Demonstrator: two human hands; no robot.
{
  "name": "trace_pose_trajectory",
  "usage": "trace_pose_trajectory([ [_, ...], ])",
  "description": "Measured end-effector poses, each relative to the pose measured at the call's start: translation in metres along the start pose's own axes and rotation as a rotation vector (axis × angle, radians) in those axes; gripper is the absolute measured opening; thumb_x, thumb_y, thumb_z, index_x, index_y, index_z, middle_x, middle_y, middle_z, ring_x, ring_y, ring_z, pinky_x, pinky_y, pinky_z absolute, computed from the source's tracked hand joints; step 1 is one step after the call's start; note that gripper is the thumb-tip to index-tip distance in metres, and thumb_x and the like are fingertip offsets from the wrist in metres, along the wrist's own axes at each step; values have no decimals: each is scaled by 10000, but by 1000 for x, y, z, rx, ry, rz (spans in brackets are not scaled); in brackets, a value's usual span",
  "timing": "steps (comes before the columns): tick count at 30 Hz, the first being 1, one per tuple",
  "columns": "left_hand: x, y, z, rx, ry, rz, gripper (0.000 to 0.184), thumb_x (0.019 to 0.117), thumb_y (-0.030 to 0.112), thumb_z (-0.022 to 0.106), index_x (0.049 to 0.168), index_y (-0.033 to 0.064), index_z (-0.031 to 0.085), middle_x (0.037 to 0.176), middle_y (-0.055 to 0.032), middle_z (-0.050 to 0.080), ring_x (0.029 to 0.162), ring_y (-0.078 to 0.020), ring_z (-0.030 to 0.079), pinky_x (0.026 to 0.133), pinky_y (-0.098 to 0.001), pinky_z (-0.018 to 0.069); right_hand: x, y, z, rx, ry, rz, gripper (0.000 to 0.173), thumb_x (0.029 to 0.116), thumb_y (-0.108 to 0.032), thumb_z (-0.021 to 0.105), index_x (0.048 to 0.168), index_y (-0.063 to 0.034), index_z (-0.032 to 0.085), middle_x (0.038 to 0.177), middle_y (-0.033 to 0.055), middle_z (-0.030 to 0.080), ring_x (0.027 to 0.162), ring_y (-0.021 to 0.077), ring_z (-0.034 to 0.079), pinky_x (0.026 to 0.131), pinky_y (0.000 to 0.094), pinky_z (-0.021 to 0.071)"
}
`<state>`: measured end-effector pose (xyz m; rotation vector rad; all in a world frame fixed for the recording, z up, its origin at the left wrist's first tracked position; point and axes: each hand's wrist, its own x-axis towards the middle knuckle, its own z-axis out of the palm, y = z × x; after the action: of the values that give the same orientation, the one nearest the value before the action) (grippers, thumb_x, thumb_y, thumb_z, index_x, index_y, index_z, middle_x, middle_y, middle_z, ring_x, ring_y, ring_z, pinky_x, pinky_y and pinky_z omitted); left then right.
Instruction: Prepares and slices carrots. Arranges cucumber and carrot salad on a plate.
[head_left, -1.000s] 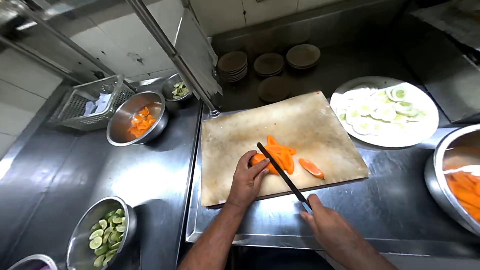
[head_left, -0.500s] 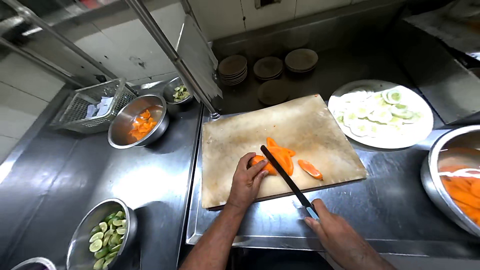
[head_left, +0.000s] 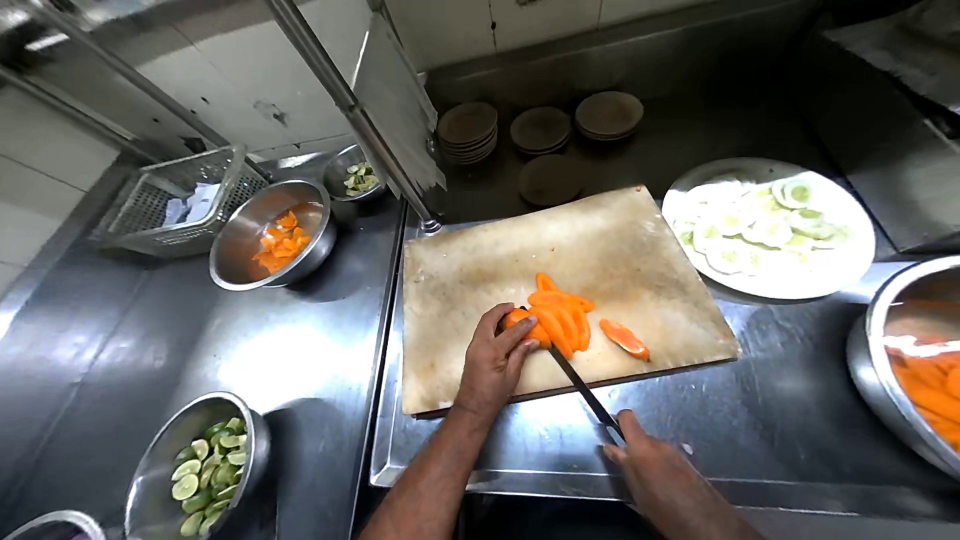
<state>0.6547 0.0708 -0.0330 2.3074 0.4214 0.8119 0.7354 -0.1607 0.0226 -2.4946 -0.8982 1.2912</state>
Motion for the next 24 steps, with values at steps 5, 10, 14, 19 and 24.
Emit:
trace_pose_trajectory([
  [5, -1, -1, -3, -22, -11, -5, 260, 936, 214, 733, 1180, 137, 773, 1362, -140, 600, 1231, -195, 613, 1025, -335, 542, -7, -1, -15, 76, 3, -33, 389, 1083, -328, 493, 1351, -48, 457, 921, 205, 667, 877, 396, 698, 792, 534, 558],
  [10, -1, 1, -4, -29, -4, 2, 258, 930, 201, 739, 1170, 114, 776, 1357, -156, 601, 1225, -191, 618, 1033, -317, 533, -17, -3, -16, 38, 88, -92, 365, 1072, -305, 517, 1301, -21, 493, 849, 205, 665, 812, 409, 701, 732, 532, 562],
  [14, -1, 0, -4, -41, -12, -4, 254, 928, 194, 744, 1168, 116, 778, 1361, -155, 604, 1226, -191, 621, 1035, -316, 536, -6, -12, -17, 9, 128, -147, 367, 1074, -291, 501, 1297, 0, 501, 838, 203, 660, 788, 406, 700, 711, 534, 569],
  [19, -1, 0, -5, -25, -21, -10, 242, 933, 202, 740, 1159, 126, 781, 1366, -151, 603, 1227, -192, 622, 1034, -327, 536, 28, -43, -28, -55, -58, -65, 389, 1107, -319, 424, 1390, -52, 406, 1025, 208, 659, 987, 393, 689, 869, 528, 547],
  [24, -2, 1, -4, -43, 0, -24, 285, 923, 211, 753, 1189, 110, 760, 1359, -148, 610, 1222, -192, 625, 1011, -329, 552, 0, 0, 2, 38, -20, -3, 407, 1082, -302, 498, 1375, -24, 446, 949, 241, 680, 907, 433, 704, 808, 561, 559],
])
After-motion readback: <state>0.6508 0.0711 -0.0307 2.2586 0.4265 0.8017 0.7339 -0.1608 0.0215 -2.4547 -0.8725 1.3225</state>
